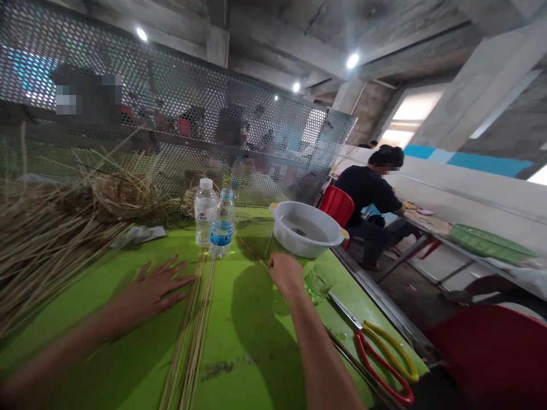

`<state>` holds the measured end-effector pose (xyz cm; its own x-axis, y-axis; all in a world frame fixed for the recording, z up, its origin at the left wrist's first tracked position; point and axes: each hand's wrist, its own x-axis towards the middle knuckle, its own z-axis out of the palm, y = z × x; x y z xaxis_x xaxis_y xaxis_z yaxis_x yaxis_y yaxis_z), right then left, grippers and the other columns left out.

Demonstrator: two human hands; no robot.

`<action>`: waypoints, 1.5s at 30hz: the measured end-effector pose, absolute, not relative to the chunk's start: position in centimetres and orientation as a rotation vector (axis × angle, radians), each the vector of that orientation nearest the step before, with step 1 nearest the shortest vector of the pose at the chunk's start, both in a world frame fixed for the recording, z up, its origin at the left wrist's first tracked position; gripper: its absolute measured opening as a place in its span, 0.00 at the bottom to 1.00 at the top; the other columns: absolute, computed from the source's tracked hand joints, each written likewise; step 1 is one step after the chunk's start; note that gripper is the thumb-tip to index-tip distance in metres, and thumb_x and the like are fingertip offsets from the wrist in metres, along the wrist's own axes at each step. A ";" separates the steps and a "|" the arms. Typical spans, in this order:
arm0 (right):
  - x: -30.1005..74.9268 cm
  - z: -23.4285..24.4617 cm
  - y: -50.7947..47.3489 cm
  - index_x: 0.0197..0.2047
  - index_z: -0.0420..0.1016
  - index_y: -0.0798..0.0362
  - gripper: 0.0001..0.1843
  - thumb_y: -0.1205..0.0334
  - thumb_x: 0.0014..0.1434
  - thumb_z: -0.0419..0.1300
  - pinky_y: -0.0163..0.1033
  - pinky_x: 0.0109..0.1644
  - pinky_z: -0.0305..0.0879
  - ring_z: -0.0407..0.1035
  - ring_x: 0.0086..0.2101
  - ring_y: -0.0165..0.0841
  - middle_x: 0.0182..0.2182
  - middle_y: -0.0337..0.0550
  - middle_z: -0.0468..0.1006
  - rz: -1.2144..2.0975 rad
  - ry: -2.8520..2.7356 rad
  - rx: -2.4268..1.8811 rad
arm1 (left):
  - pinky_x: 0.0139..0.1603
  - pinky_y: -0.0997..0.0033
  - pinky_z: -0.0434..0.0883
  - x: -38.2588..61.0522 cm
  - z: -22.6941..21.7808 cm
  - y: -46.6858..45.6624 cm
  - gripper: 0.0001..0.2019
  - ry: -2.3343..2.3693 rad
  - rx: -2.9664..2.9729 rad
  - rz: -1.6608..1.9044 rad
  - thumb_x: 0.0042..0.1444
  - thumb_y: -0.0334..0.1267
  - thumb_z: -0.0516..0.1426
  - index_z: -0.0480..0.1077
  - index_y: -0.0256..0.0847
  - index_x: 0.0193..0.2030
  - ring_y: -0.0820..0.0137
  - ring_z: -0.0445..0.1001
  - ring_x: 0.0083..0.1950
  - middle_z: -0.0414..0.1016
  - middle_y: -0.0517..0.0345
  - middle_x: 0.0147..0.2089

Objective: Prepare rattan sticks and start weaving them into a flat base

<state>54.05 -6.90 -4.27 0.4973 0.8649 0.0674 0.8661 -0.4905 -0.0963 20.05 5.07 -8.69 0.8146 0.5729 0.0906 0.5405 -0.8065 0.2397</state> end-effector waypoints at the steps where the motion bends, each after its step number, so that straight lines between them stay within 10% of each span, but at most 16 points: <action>1: 54.0 -4.3 -6.9 0.34 0.79 0.48 0.06 0.64 0.58 0.60 0.36 0.33 0.55 0.75 0.37 0.37 0.36 0.42 0.83 -0.005 -1.523 -2.617 | 0.69 0.22 0.33 20.0 -8.8 5.1 0.25 0.862 2.785 0.253 0.66 0.63 0.46 0.61 0.68 0.68 0.46 0.44 0.76 0.54 0.58 0.75; 45: 53.5 -3.9 -7.0 0.40 0.78 0.47 0.10 0.62 0.65 0.55 0.37 0.33 0.54 0.74 0.35 0.36 0.37 0.43 0.83 -0.029 -1.532 -2.572 | 0.71 0.27 0.31 21.5 -6.0 -0.4 0.28 0.556 2.750 0.119 0.62 0.67 0.48 0.61 0.69 0.67 0.48 0.42 0.77 0.47 0.59 0.77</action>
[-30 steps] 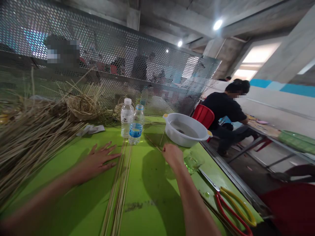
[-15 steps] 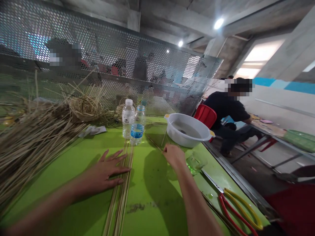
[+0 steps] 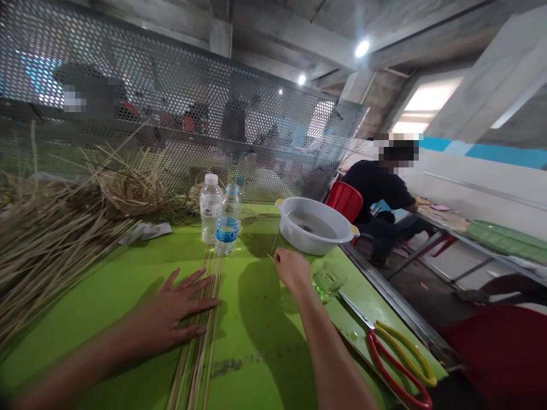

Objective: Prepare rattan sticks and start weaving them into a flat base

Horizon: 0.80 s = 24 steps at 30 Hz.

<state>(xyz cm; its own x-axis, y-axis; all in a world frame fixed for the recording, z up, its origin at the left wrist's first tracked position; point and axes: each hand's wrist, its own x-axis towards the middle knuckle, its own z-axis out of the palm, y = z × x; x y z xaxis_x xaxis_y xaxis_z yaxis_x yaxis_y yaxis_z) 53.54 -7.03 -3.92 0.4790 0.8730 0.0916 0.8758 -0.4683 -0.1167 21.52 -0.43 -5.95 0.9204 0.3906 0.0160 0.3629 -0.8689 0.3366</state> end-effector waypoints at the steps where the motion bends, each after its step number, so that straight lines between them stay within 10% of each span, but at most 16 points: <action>1: 53.5 -4.0 -7.0 0.40 0.78 0.47 0.09 0.62 0.65 0.55 0.37 0.33 0.53 0.74 0.35 0.36 0.37 0.43 0.83 -0.027 -1.526 -2.571 | 0.71 0.27 0.31 21.5 -6.0 -0.4 0.28 0.564 2.751 0.107 0.62 0.67 0.48 0.60 0.70 0.68 0.48 0.42 0.77 0.47 0.60 0.77; 24: 47.2 -4.6 -7.0 0.58 0.77 0.37 0.25 0.73 0.65 0.56 0.38 0.46 0.61 0.66 0.41 0.35 0.38 0.42 0.71 0.315 -2.364 -1.656 | 0.73 0.37 0.23 21.3 -7.7 0.3 0.34 0.542 2.786 0.101 0.65 0.64 0.48 0.48 0.58 0.74 0.55 0.40 0.78 0.50 0.62 0.76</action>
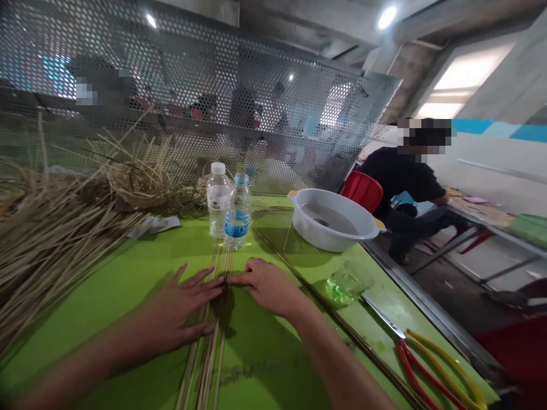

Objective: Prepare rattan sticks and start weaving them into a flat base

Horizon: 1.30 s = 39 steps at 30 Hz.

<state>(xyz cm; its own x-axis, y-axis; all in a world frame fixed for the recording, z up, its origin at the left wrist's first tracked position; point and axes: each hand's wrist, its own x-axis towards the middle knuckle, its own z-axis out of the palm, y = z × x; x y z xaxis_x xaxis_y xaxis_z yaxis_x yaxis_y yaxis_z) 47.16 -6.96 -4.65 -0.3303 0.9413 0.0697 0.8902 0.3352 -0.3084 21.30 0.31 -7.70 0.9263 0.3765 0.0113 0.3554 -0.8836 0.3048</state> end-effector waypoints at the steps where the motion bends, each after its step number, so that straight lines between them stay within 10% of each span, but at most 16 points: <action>1: 47.2 -4.6 -7.0 0.58 0.77 0.36 0.25 0.73 0.65 0.56 0.38 0.45 0.61 0.66 0.41 0.35 0.38 0.42 0.71 0.292 -2.373 -1.667 | 0.74 0.37 0.24 21.3 -7.6 0.3 0.34 0.542 2.788 0.107 0.65 0.64 0.48 0.49 0.58 0.74 0.55 0.41 0.78 0.51 0.61 0.76; 39: 46.9 -4.7 -7.4 0.60 0.75 0.37 0.27 0.74 0.65 0.56 0.39 0.40 0.55 0.63 0.37 0.34 0.39 0.43 0.71 0.154 -2.431 -1.729 | 0.73 0.34 0.25 21.6 -7.0 0.7 0.24 0.532 2.936 0.156 0.68 0.59 0.49 0.65 0.59 0.66 0.54 0.51 0.76 0.61 0.62 0.73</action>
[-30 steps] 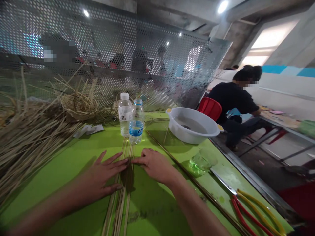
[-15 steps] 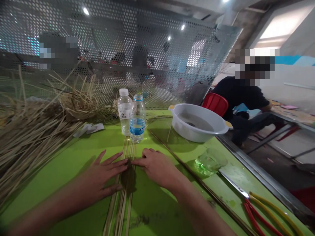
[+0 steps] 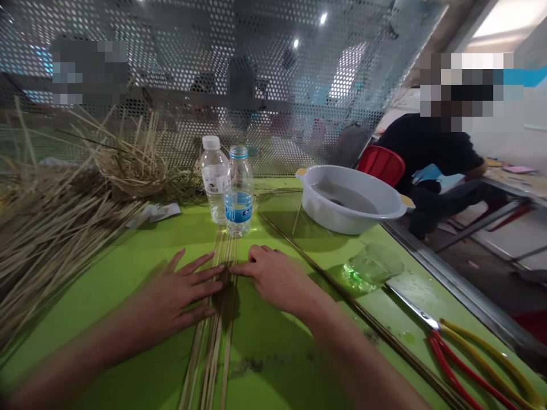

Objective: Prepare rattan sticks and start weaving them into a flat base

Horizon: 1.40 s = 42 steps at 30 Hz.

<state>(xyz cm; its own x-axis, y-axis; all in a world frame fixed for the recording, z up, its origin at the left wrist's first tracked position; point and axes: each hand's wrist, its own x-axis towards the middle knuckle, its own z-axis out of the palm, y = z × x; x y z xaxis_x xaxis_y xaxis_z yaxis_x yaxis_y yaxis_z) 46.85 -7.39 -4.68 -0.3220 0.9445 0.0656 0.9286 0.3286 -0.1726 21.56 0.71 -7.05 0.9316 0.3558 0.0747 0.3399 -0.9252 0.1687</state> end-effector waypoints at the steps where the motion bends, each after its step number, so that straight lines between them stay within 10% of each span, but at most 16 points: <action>1: 46.9 -4.7 -7.4 0.60 0.75 0.37 0.27 0.74 0.65 0.56 0.39 0.40 0.55 0.63 0.37 0.34 0.39 0.43 0.70 0.151 -2.436 -1.720 | 0.73 0.35 0.25 21.6 -6.9 0.6 0.24 0.530 2.932 0.143 0.68 0.59 0.48 0.66 0.58 0.66 0.54 0.52 0.76 0.61 0.62 0.73; 42: 46.2 -4.4 -8.2 0.58 0.74 0.37 0.21 0.69 0.67 0.57 0.41 0.36 0.50 0.63 0.33 0.33 0.36 0.41 0.70 -0.140 -2.521 -1.666 | 0.74 0.33 0.40 22.1 -5.1 0.0 0.20 0.541 2.896 0.125 0.68 0.55 0.52 0.72 0.53 0.59 0.53 0.59 0.73 0.69 0.58 0.68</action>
<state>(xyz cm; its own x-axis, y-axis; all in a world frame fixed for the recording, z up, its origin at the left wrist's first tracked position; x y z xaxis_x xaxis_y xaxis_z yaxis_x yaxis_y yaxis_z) 46.20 -8.19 -4.43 -0.3887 0.9094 0.1479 0.9202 0.3912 0.0130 22.07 0.05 -5.09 0.9297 0.3652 0.0475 0.3490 -0.9148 0.2035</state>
